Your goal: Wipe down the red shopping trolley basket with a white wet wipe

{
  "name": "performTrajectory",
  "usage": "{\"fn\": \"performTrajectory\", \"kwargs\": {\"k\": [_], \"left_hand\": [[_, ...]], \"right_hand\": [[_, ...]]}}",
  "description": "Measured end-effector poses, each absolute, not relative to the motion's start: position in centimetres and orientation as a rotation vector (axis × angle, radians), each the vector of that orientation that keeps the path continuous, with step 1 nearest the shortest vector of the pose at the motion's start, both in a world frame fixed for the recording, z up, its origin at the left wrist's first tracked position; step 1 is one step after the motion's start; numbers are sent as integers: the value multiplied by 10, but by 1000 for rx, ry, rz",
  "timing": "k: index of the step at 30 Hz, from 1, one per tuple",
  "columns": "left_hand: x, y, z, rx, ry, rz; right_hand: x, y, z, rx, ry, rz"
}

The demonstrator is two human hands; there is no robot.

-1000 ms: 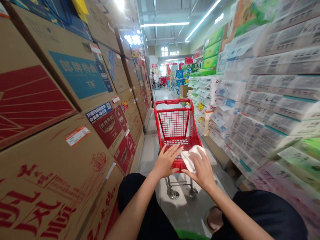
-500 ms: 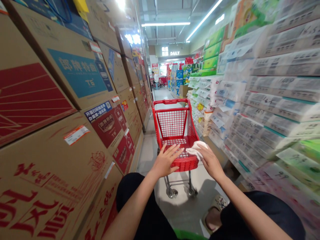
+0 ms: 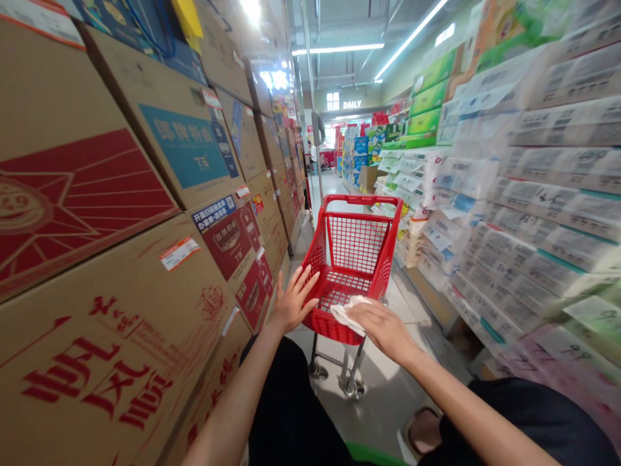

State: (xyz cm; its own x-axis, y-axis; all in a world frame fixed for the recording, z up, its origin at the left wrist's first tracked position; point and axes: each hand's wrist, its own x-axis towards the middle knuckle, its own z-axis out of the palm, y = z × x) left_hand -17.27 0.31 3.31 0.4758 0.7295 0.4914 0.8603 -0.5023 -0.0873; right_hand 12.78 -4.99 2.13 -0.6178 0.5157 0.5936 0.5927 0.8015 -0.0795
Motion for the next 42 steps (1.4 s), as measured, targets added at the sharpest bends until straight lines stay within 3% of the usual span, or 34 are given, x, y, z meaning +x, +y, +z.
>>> {"fn": "performTrajectory", "kwargs": {"k": [7, 15, 24, 34, 37, 42], "left_hand": [[-164, -3, 21, -2309, -1507, -674], [-83, -19, 20, -2537, -1464, -738], [-86, -12, 18, -2582, -1451, -725], [-106, -3, 20, -2602, -1507, -710], [-115, 1, 17, -2595, -1578, -729], [-119, 9, 17, -2620, -1679, -751]], "right_hand": [[147, 10, 31, -977, -2212, -156], [121, -15, 20, -839, -2393, -201], [199, 48, 48, -1122, -2287, -290], [132, -6, 24, -999, -2318, -354], [167, 5, 33, -950, -2373, -403], [263, 33, 46, -1248, -2247, -518]]}}
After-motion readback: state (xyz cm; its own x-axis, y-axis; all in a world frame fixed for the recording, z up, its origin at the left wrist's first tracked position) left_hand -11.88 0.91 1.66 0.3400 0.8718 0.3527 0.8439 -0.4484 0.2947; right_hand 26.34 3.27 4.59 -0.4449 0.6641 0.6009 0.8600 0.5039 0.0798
